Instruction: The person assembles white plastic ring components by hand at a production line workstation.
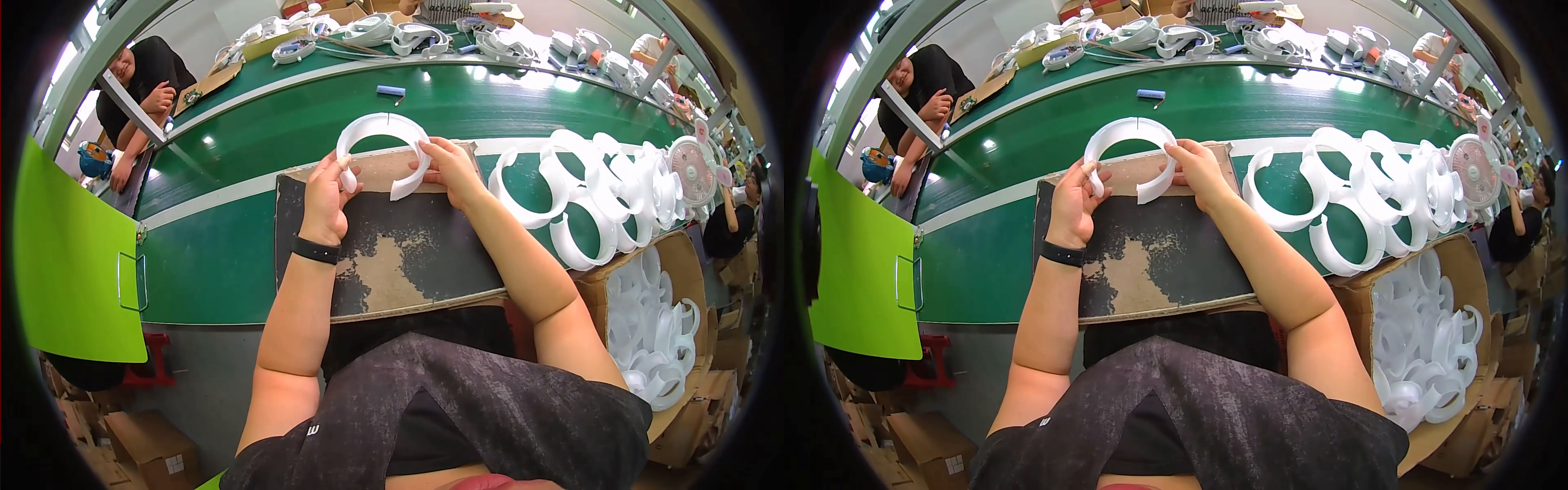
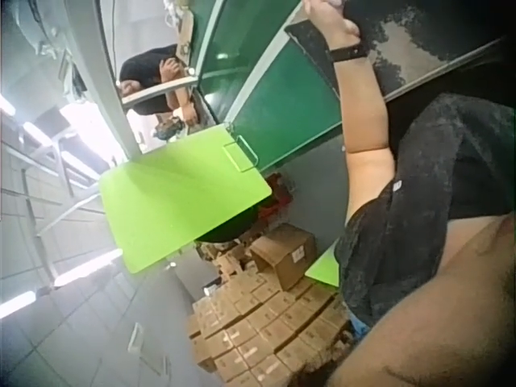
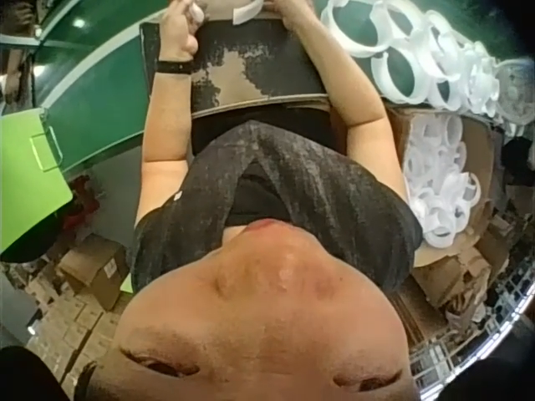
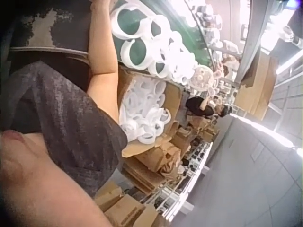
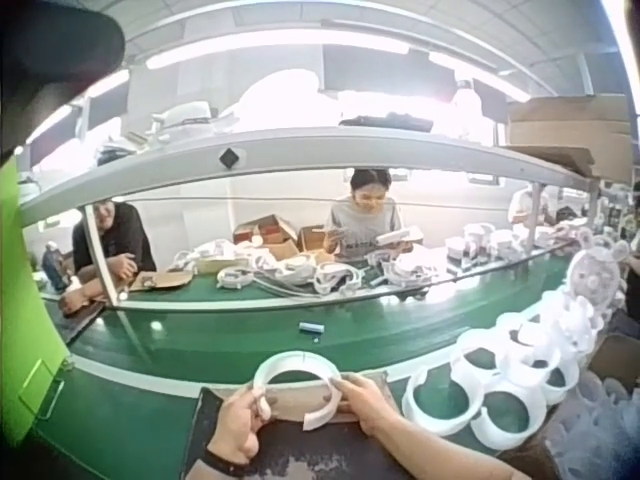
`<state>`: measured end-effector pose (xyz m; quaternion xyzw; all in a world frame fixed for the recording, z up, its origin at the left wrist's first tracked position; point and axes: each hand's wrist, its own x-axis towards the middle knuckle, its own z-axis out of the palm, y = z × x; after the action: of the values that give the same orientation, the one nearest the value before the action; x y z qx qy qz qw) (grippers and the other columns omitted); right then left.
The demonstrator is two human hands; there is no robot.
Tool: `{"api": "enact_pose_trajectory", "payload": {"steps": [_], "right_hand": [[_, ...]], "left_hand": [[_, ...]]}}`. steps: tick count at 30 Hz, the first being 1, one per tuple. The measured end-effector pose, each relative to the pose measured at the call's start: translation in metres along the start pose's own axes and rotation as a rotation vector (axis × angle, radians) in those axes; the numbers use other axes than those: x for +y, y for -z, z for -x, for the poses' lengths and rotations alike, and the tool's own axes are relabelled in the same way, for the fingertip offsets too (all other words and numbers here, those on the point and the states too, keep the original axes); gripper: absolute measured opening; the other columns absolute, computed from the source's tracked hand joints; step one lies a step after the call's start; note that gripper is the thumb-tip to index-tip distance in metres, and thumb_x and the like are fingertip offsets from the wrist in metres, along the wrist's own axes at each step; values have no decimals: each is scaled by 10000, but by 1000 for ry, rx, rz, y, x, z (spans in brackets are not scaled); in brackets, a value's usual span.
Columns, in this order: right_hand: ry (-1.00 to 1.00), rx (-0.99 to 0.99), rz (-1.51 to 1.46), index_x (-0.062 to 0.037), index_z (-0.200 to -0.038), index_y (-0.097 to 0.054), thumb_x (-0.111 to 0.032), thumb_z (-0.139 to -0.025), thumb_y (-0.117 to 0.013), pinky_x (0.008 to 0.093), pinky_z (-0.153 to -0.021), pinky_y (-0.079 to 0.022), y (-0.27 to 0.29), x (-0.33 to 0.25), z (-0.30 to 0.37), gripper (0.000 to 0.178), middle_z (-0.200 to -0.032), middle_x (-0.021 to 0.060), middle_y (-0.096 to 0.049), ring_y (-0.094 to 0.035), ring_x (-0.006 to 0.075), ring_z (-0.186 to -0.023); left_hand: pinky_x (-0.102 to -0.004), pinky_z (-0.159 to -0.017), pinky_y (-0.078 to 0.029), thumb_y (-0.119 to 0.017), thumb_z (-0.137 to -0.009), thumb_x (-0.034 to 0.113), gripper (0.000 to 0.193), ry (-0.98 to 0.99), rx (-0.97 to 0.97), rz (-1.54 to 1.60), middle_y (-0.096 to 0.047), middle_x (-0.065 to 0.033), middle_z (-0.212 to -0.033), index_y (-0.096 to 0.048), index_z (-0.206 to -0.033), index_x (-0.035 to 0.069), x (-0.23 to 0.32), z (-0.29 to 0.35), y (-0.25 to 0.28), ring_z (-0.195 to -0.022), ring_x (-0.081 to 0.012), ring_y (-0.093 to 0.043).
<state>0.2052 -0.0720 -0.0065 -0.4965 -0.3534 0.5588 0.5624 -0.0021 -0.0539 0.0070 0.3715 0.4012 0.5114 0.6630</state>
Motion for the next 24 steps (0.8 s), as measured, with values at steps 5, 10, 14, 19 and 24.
{"api": "enact_pose_trajectory", "payload": {"steps": [5, 10, 14, 19, 24], "right_hand": [[12, 14, 29, -13, -1170, -529, -272, -909, -558, 242, -687, -497, 0, -2, 1, 369, -986, 48, -605, -618, 127, -826], [-13, -23, 50, -19, -1171, -534, -265, -902, -565, 250, -716, -490, -1, 0, 0, 366, -994, 50, -608, -615, 125, -839], [47, -107, 209, -8, -1123, -578, -252, -888, -587, 248, -749, -480, 2, 7, -5, 339, -963, 44, -623, -603, 114, -831], [205, -62, 294, 36, -993, -639, -223, -862, -604, 246, -743, -468, 4, 14, -12, 293, -890, 69, -660, -596, 119, -807], [345, 44, 795, -27, -1046, -640, -255, -783, -613, 329, -818, -480, -14, -8, -47, 349, -979, 144, -665, -634, 241, -906]], "left_hand": [[-279, -721, -469, -556, -881, 180, 383, 17, 0, 3, -568, -9, -1016, -512, -1242, 60, 3, 3, -5, -887, -110, -541], [-263, -712, -455, -550, -879, 171, 381, -6, 20, 17, -570, -18, -1025, -516, -1240, 54, -2, -1, 0, -884, -101, -533], [-247, -776, -429, -555, -853, 129, 406, -131, 47, -59, -566, -51, -1071, -504, -1238, 11, 1, -2, 1, -928, -114, -520], [-267, -924, -362, -575, -818, 92, 476, -274, 110, -100, -543, -106, -1122, -462, -1263, -35, -2, -1, -2, -1009, -162, -508], [-271, -930, -368, -576, -805, 97, 510, -243, 54, -166, -533, -123, -1169, -448, -1278, -45, -5, 0, -7, -1057, -174, -501]]}}
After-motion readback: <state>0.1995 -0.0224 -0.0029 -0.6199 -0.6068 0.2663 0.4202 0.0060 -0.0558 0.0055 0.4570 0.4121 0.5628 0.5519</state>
